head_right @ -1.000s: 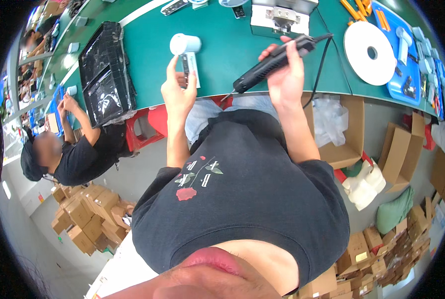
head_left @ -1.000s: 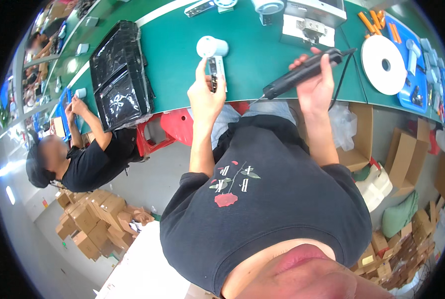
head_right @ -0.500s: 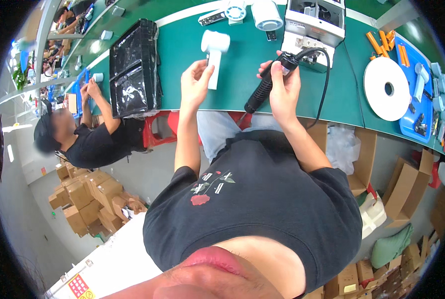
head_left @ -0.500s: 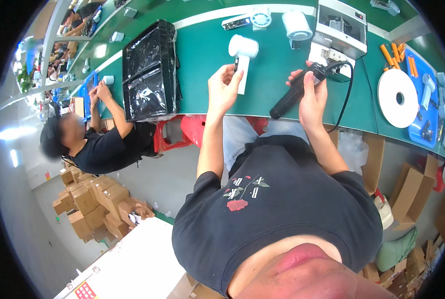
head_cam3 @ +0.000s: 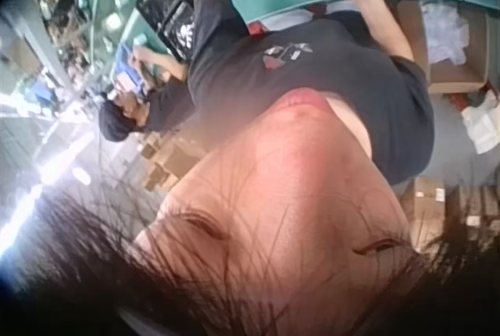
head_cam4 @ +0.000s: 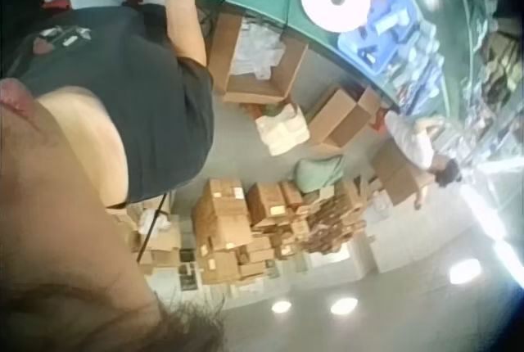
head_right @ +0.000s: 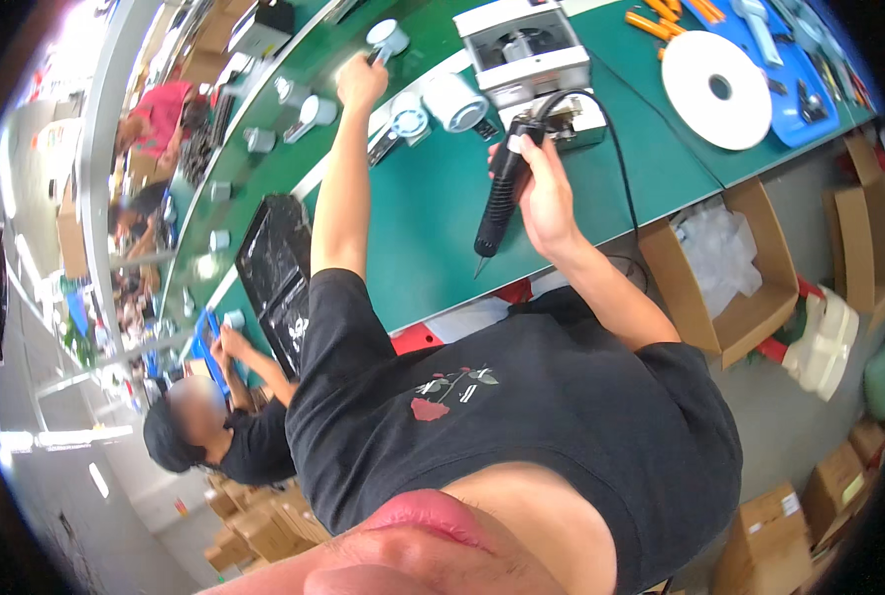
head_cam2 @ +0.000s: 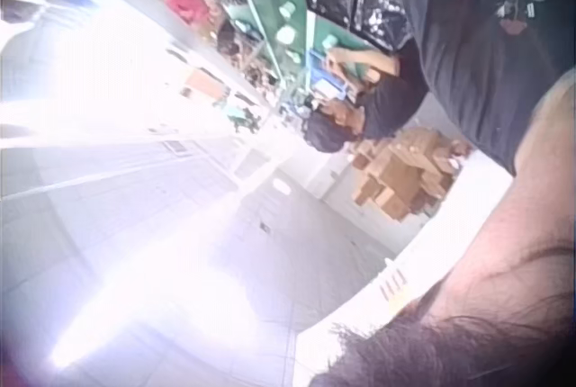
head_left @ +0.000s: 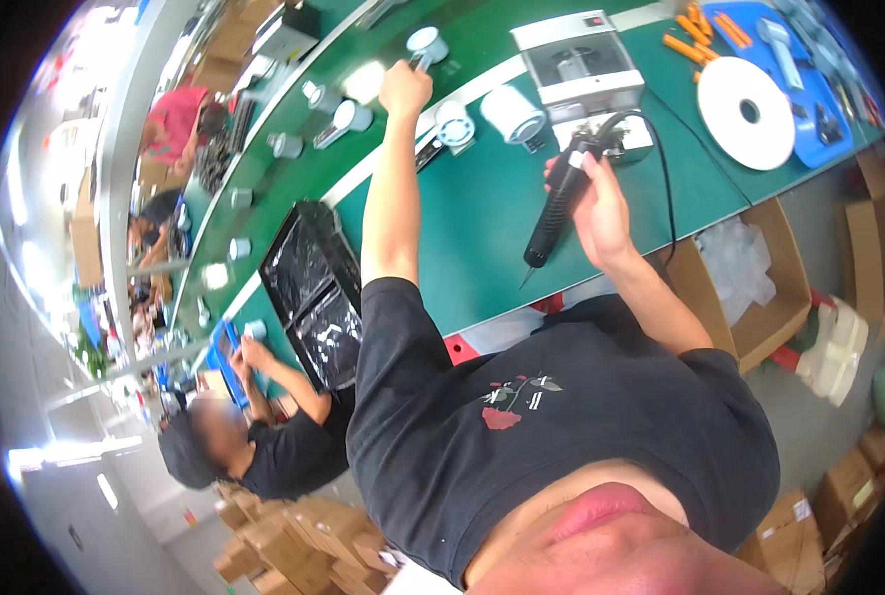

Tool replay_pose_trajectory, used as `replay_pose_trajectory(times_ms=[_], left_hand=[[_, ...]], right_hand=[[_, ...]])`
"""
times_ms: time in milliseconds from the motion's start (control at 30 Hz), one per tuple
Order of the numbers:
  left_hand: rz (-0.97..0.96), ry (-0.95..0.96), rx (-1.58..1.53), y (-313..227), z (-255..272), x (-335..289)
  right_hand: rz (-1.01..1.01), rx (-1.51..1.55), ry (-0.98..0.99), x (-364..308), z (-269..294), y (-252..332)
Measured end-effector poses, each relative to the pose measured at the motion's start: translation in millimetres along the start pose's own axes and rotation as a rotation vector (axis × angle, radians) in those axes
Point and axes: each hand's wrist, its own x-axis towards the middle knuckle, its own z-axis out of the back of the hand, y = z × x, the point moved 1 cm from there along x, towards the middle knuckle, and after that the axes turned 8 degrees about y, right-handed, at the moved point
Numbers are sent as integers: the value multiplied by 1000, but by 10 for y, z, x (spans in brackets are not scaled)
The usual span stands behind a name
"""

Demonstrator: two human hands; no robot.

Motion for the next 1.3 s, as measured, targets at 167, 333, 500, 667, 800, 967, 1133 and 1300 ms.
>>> replay_pose_trajectory(times_ms=[167, 333, 500, 667, 800, 967, 1133, 1300], left_hand=[[-121, -202, -182, 102, -240, -219], [-457, -692, -383, -312, 149, -1030], [-365, -533, -480, -40, -68, -1110], [-304, -287, -727, 56, 8, -1277], [-294, -149, -805, 415, 64, -1708], [-542, 5, -341, 459, 27, -2183], [-554, -178, -280, 467, -132, -2061], [-609, -190, -197, 503, -139, -1831]], right_hand=[[16, -95, 45, -12, 77, 22], [8, -257, 2, -15, 139, 108], [13, -269, 25, -21, 76, 28], [19, -299, 13, -12, 87, 53], [24, -312, -6, 20, 74, 62], [23, -355, -2, 26, 141, 72], [19, -351, -15, 8, 84, 56], [59, -321, -21, 47, 78, 20]])
